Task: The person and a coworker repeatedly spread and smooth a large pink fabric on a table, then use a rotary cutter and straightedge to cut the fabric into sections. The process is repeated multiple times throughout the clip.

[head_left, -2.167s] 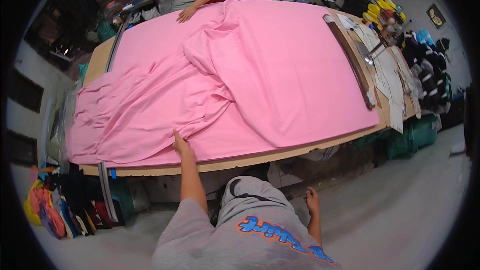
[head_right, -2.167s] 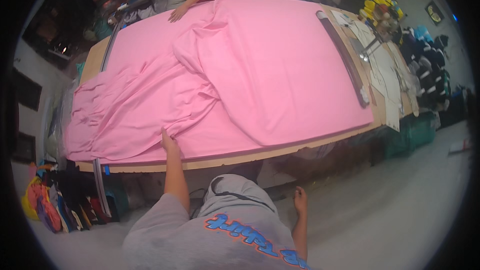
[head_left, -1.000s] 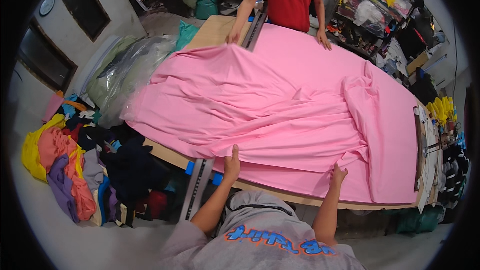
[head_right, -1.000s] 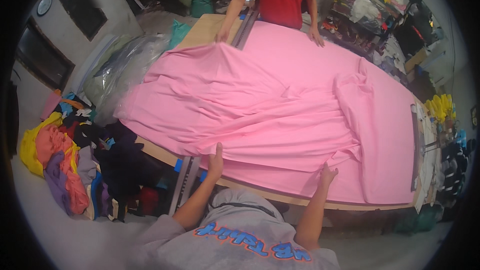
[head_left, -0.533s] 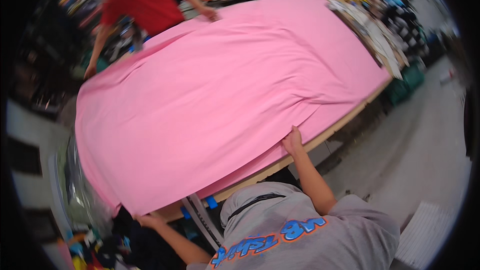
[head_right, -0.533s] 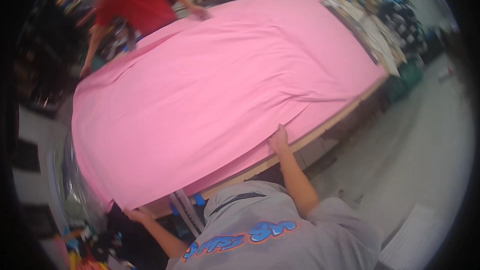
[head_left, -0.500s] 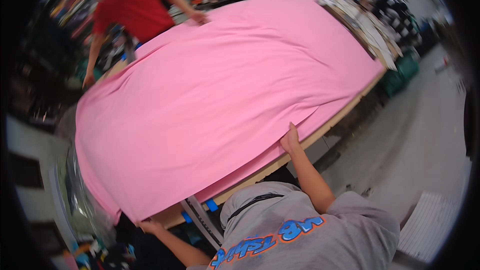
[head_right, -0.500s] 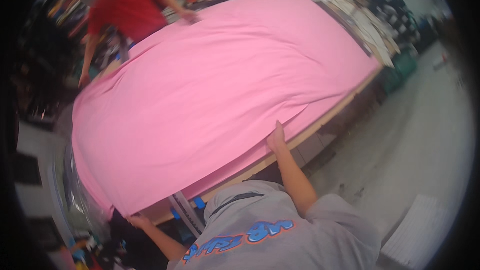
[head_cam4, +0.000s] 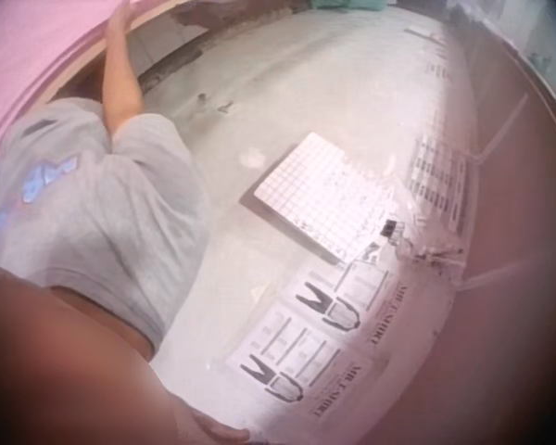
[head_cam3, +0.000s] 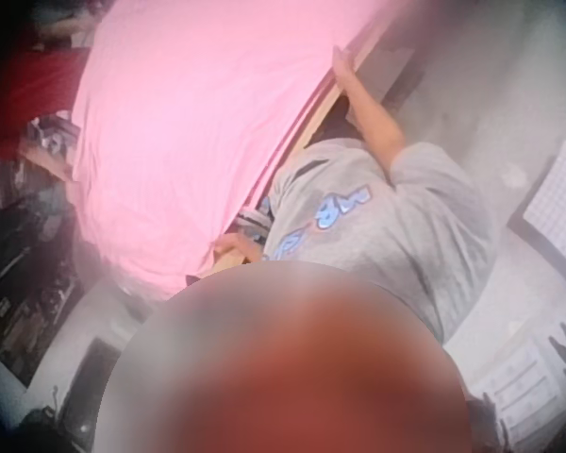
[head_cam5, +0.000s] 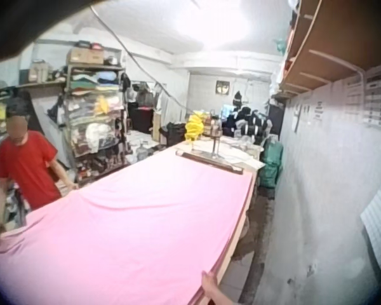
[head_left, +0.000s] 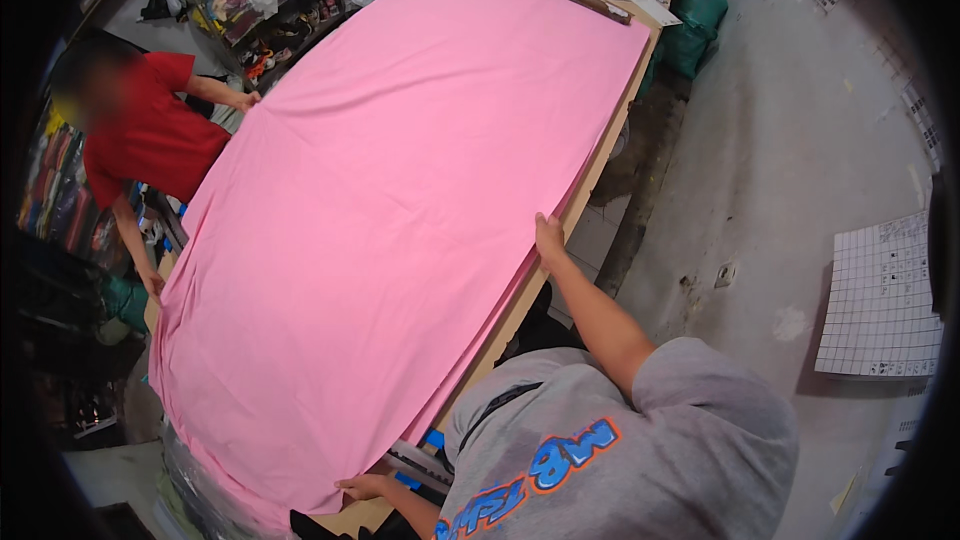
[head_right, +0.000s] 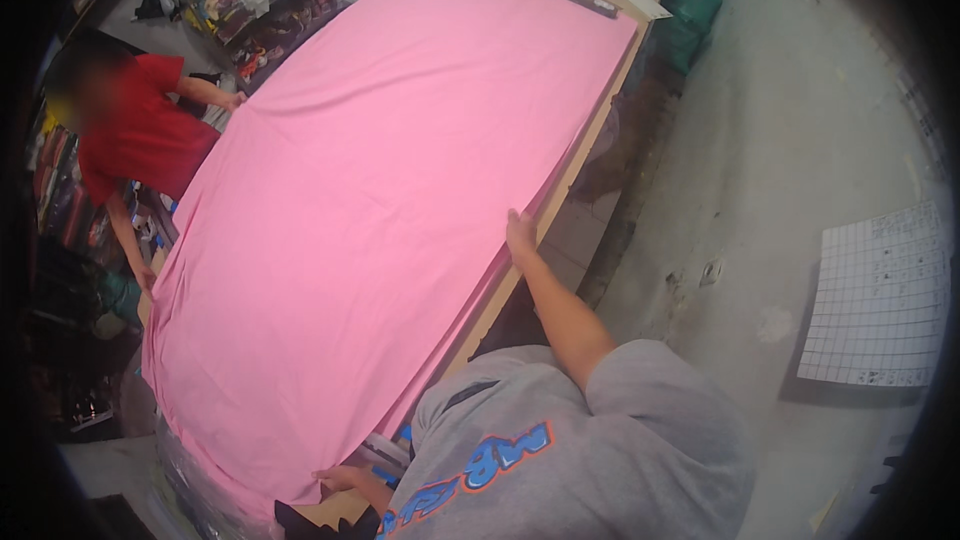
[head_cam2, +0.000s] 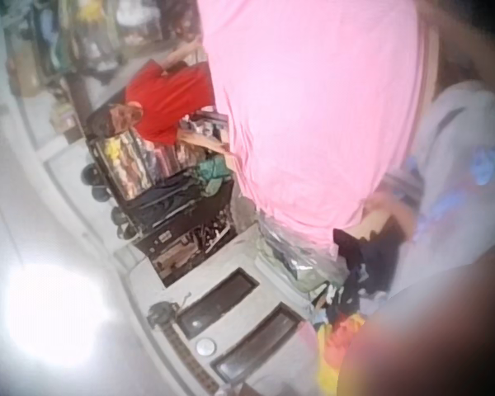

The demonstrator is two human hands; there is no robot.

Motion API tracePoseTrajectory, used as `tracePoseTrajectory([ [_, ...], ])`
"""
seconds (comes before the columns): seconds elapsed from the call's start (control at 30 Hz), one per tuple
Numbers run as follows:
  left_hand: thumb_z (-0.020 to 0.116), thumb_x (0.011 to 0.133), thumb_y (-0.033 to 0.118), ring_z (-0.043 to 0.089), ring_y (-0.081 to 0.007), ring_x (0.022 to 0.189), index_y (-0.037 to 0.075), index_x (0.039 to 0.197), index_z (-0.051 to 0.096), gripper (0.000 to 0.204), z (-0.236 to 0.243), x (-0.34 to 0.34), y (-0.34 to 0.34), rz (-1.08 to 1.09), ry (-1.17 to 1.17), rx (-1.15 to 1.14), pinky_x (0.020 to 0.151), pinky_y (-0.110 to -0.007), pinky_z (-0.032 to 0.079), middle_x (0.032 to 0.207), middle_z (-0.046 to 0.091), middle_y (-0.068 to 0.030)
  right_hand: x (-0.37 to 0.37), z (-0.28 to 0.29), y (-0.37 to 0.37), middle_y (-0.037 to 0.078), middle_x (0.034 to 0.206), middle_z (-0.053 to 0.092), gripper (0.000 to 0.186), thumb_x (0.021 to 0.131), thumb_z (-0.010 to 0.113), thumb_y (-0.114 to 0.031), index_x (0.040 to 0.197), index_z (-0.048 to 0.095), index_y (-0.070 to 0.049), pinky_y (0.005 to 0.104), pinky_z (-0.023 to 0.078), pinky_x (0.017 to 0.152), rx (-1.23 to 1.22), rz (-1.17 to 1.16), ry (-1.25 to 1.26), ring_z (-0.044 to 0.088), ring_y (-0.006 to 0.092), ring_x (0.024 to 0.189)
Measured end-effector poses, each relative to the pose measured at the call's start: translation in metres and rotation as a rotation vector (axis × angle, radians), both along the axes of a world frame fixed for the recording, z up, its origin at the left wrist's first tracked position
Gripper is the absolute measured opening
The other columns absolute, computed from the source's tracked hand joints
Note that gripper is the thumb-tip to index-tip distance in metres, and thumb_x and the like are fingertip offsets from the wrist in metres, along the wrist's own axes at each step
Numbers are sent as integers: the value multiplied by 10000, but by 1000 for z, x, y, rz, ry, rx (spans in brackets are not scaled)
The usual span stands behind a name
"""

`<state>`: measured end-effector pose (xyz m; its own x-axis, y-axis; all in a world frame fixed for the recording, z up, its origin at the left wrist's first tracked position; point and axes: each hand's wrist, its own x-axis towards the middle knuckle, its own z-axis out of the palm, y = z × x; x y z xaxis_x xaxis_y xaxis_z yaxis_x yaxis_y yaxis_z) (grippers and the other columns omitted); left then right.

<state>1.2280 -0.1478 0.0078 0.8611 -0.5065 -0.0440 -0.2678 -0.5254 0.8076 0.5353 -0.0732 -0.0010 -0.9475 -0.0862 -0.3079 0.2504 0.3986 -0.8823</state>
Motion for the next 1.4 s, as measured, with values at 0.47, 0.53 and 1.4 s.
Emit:
tracePoseTrajectory([
  [0.47,482,1079,515,684,-502,1018,-81,1156,716,644,-13,-16,36,185,-139,98,909,-522,538,1133,713,-333,-11,2,25,210,783,695,511,1003,580,-423,819,671,45,501,496,738,401,194,264,686,356,769],
  [0.53,486,1079,505,683,-503,1012,-88,1151,713,638,-15,-6,36,198,-146,88,908,-522,537,1120,717,-327,-10,9,26,199,780,694,506,1005,581,-424,823,672,39,498,496,736,413,243,252,682,351,761],
  [1.4,343,1105,489,640,-556,1098,-202,1120,653,757,9,-58,58,-31,-104,513,977,-590,483,1147,677,-392,-10,41,32,228,1170,729,496,1035,496,-470,1149,735,-50,540,515,952,684,457,167,671,446,1130],
])
